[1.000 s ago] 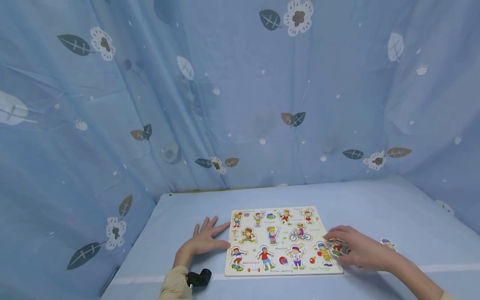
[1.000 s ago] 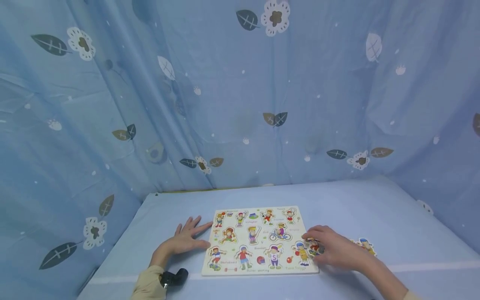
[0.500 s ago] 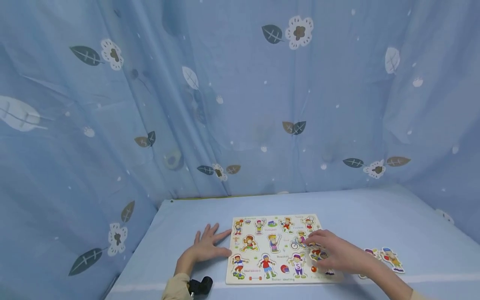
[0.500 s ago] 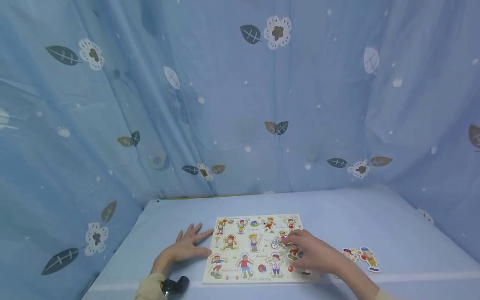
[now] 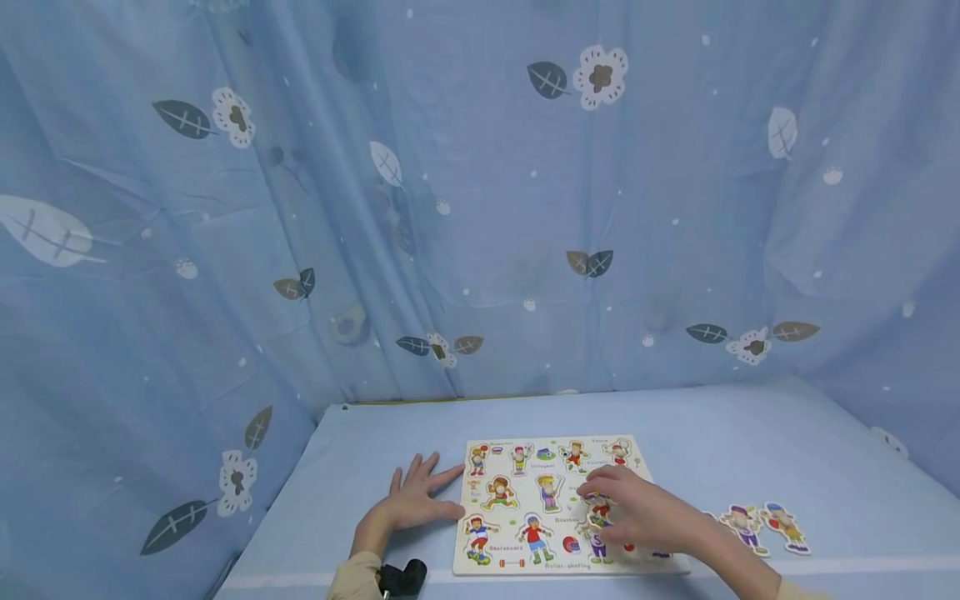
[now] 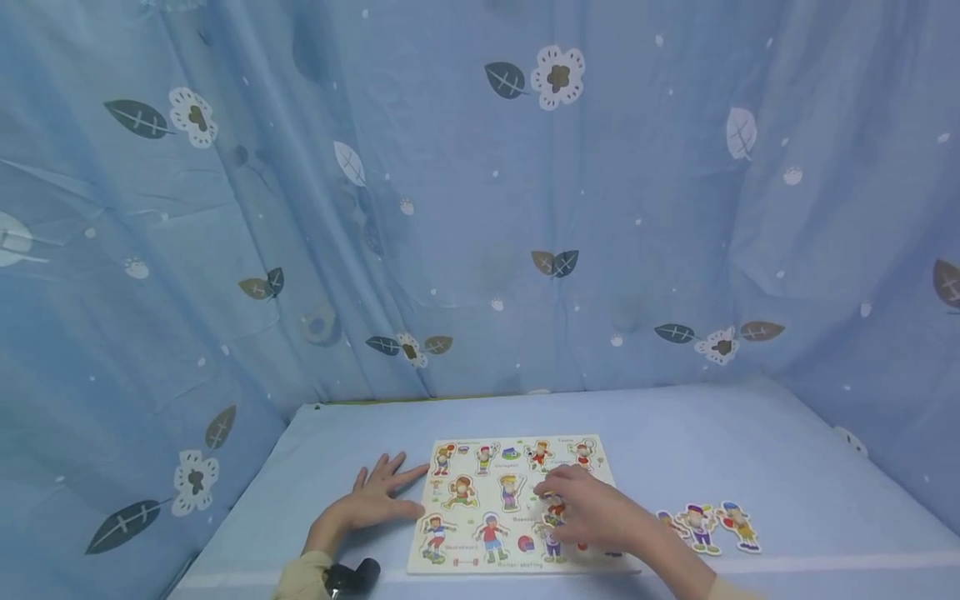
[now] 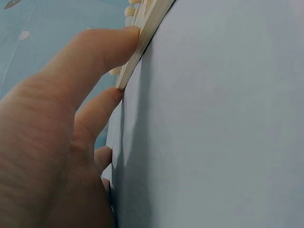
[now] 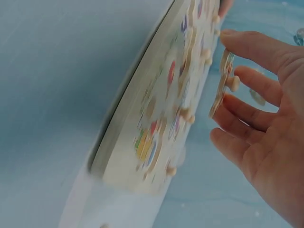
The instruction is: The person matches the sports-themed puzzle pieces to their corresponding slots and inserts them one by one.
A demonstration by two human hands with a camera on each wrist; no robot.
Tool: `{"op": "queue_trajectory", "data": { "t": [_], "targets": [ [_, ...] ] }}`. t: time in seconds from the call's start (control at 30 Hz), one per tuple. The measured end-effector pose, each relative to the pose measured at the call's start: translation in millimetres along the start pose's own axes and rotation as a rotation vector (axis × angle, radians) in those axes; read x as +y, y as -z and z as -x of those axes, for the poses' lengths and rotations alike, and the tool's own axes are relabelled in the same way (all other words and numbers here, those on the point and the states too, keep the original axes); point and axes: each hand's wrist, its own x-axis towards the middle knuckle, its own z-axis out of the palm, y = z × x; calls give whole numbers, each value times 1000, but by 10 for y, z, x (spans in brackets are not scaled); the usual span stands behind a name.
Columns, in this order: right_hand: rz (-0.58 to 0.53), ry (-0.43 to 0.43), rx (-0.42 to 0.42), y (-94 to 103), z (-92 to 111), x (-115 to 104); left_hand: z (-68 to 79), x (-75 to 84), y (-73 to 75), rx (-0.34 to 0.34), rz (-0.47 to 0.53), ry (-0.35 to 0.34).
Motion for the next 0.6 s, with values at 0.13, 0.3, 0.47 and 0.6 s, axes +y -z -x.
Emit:
{"op": "queue_trajectory", "data": {
  "t": [0.13,0.3,0.47,0.6],
  "targets": [
    [22,42,-3,-57,-74,-70,1,1,5,-3,6,1],
    [69,89,10,-103,-152,-132,19,16,12,-4,18,1],
    [65,61,17,-129,-264,-238,23,24,17,-4,19,8],
    [59,58,23,-159,-337,-317,19,19,15,-1,6,5]
  ]
}}
